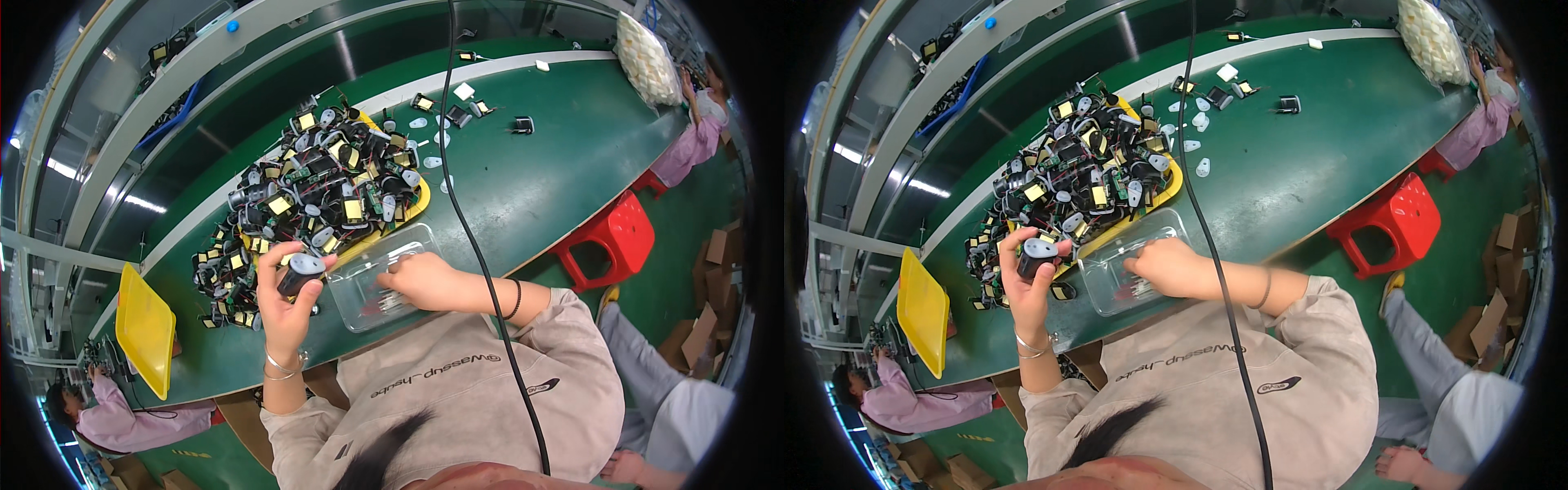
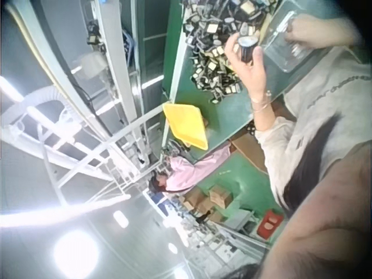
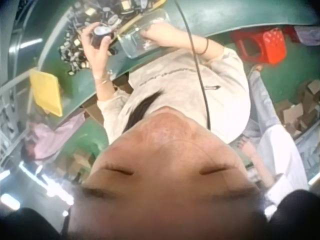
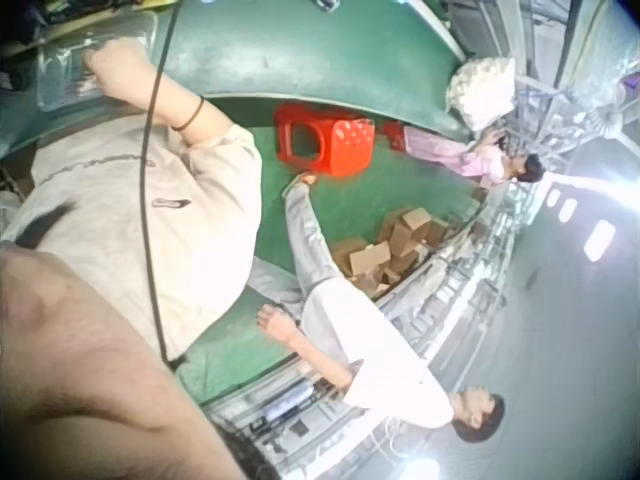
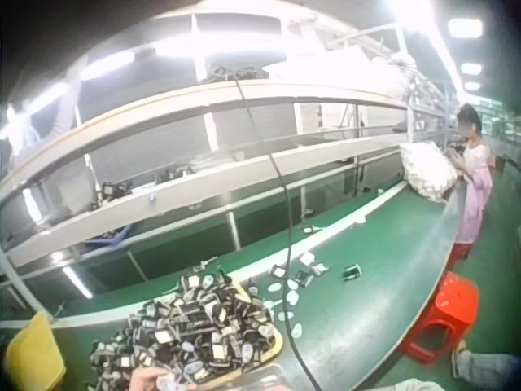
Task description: The person assembles electronic components by hand at a workbench, repeatedly picking up small pins from a plastic container and inserting them into the base of circular plastic housings. The person then places each completed unit onto a large pile of components on the assembly line table.
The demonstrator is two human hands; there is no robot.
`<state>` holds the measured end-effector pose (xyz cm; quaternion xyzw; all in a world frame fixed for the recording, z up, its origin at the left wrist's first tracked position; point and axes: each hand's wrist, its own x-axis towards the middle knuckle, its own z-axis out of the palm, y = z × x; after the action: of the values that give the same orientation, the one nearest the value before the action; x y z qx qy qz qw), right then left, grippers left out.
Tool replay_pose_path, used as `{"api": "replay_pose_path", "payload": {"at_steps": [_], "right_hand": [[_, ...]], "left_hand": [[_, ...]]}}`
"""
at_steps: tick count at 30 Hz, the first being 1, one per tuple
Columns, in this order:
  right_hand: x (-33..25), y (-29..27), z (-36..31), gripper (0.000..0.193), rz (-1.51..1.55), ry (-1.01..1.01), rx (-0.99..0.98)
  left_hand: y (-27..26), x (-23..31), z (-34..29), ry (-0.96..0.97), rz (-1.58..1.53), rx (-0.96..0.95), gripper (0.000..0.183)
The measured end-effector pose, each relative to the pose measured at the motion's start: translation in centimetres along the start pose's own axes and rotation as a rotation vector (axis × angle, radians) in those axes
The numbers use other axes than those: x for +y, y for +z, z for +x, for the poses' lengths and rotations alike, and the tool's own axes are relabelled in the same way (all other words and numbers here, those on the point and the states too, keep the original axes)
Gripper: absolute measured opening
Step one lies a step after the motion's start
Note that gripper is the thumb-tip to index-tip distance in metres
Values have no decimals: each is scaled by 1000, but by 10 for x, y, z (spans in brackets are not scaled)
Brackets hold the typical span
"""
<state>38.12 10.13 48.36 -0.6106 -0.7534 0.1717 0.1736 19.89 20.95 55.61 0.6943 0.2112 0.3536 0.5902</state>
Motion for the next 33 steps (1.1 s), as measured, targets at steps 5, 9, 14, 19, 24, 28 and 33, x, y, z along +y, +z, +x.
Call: {"api": "replay_pose_path", "payload": {"at_steps": [5, 9, 14, 19, 24, 28, 33], "right_hand": [[8, 5, 17, 33, -139, -41, -191], [7, -7, 22, 35, -61, -46, -136], [2, -34, 20, 33, 184, 46, -74], [5, -41, 17, 33, 380, 2, 16], [4, -57, 17, 34, 634, -14, 148], [-4, -82, 14, 32, 922, -88, 209], [37, -143, -47, 15, 1171, -811, 591]], "left_hand": [[-21, -7, 5, 87, 19, -59, 35], [-28, -8, 16, 155, 56, -31, 34], [-31, -8, 29, 174, 259, -24, 32], [-28, -12, 36, 179, 224, -40, 33], [-29, -15, 42, 68, 98, -37, 34], [-38, -7, 39, 43, 65, -8, 34], [-51, 4, 32, 56, 70, 16, 35]]}}
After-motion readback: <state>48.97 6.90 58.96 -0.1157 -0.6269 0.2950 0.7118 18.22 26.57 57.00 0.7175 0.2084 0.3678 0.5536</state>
